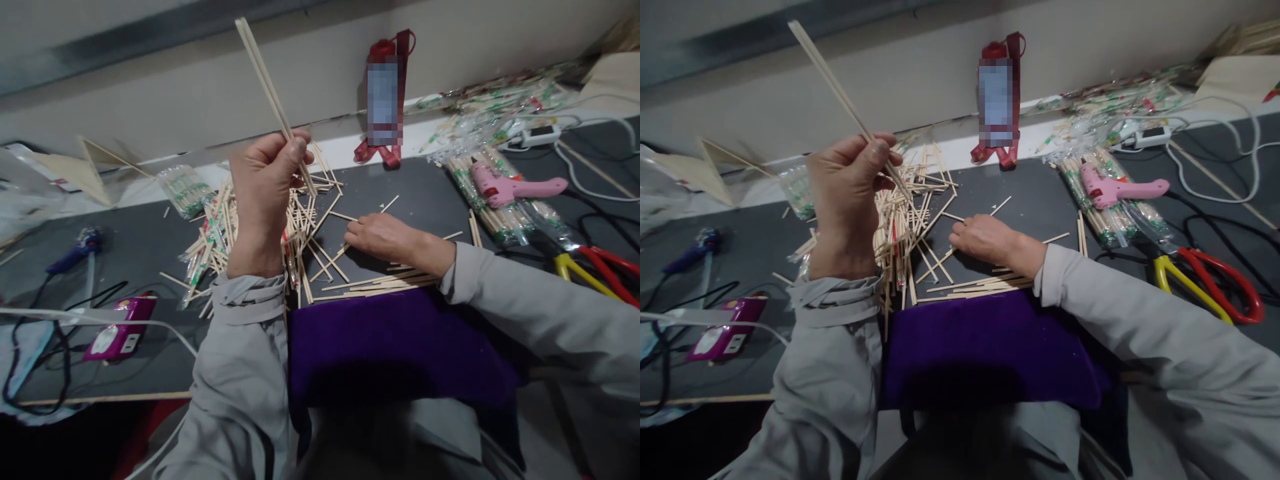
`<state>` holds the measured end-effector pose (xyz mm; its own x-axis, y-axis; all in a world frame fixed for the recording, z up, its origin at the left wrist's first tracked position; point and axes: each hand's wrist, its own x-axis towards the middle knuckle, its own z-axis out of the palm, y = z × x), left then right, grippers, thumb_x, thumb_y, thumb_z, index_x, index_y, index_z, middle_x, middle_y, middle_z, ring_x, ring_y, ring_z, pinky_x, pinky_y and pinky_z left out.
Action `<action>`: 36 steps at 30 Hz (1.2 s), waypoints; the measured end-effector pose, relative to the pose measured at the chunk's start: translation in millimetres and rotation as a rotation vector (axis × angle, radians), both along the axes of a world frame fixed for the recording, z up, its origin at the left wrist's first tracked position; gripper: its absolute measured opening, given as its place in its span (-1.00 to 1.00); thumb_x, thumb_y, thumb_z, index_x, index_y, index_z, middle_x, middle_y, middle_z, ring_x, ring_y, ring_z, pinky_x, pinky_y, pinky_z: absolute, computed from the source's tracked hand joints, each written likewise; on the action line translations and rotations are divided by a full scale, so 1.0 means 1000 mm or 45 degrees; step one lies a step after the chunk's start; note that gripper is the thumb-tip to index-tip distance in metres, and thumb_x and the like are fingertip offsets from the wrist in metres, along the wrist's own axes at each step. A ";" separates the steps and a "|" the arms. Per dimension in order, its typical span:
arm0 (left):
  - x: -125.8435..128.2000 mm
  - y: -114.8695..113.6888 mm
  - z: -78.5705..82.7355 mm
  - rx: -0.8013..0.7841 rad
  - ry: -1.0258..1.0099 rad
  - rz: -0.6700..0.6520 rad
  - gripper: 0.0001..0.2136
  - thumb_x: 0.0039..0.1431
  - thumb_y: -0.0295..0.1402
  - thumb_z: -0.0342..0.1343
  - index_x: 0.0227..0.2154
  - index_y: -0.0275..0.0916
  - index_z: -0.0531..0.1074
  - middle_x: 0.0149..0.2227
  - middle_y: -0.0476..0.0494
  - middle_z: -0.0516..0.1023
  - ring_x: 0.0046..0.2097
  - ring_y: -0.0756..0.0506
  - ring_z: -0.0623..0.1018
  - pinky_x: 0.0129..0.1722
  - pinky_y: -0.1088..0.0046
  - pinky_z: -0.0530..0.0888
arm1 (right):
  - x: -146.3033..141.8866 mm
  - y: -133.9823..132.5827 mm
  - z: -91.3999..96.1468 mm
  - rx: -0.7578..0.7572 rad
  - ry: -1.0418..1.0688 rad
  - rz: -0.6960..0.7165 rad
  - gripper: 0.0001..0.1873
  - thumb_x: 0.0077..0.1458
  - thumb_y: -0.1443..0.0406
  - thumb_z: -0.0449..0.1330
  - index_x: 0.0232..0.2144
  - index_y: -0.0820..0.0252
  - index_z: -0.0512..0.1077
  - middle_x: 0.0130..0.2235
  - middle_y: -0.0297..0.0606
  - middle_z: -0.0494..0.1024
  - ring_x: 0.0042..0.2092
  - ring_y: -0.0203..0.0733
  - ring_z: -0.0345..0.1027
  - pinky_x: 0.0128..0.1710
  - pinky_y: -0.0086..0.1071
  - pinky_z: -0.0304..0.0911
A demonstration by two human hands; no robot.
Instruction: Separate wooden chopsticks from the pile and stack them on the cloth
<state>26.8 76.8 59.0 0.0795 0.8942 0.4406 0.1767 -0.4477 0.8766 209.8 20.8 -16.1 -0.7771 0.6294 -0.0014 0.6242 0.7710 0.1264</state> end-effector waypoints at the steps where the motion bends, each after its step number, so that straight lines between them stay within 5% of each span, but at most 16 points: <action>1: 0.000 0.000 -0.001 -0.005 0.018 0.007 -0.78 0.14 -0.12 0.21 -0.28 -0.16 0.49 -0.42 0.06 0.53 -0.41 0.08 0.38 -0.48 0.43 0.23 | 0.003 0.001 0.001 0.009 -0.005 -0.039 -0.80 0.27 0.42 -0.01 -0.19 0.29 0.42 -0.21 -0.11 0.48 -0.28 -0.21 0.29 -0.41 -0.34 -0.02; 9: 0.005 -0.006 0.000 -0.027 0.026 0.033 -0.82 0.10 -0.14 0.21 -0.33 -0.11 0.54 -0.40 -0.01 0.54 -0.42 0.04 0.44 -0.50 0.46 0.33 | 0.014 0.005 0.005 0.065 0.172 -0.268 -0.76 0.27 0.38 -0.02 -0.23 0.23 0.46 -0.24 -0.16 0.48 -0.39 -0.27 0.24 -0.49 -0.33 -0.18; 16: 0.014 -0.008 -0.005 -0.035 0.098 0.047 -0.82 0.13 -0.16 0.18 -0.35 -0.14 0.54 -0.40 -0.06 0.58 -0.37 -0.01 0.52 -0.50 0.48 0.37 | -0.007 -0.006 0.006 -0.112 0.043 0.056 -0.76 0.25 0.43 -0.02 -0.24 0.26 0.46 -0.27 -0.19 0.47 -0.41 -0.30 0.25 -0.48 -0.34 -0.15; 24: 0.020 -0.010 -0.006 -0.017 0.062 0.017 -0.80 0.10 -0.15 0.21 -0.41 -0.19 0.53 -0.43 -0.06 0.58 -0.39 0.01 0.51 -0.53 0.56 0.36 | 0.000 -0.004 0.007 -0.076 0.115 -0.112 -0.76 0.24 0.39 -0.01 -0.15 0.24 0.43 -0.19 -0.15 0.48 -0.40 -0.29 0.28 -0.50 -0.36 -0.15; 36: 0.023 -0.009 -0.013 -0.015 0.085 -0.011 -0.77 0.12 -0.16 0.20 -0.35 -0.23 0.54 -0.45 -0.04 0.56 -0.42 0.05 0.49 -0.50 0.58 0.38 | -0.001 -0.021 0.009 -0.060 0.016 -0.050 -0.79 0.17 0.42 0.01 -0.27 0.29 0.45 -0.34 -0.11 0.51 -0.43 -0.22 0.35 -0.50 -0.36 -0.06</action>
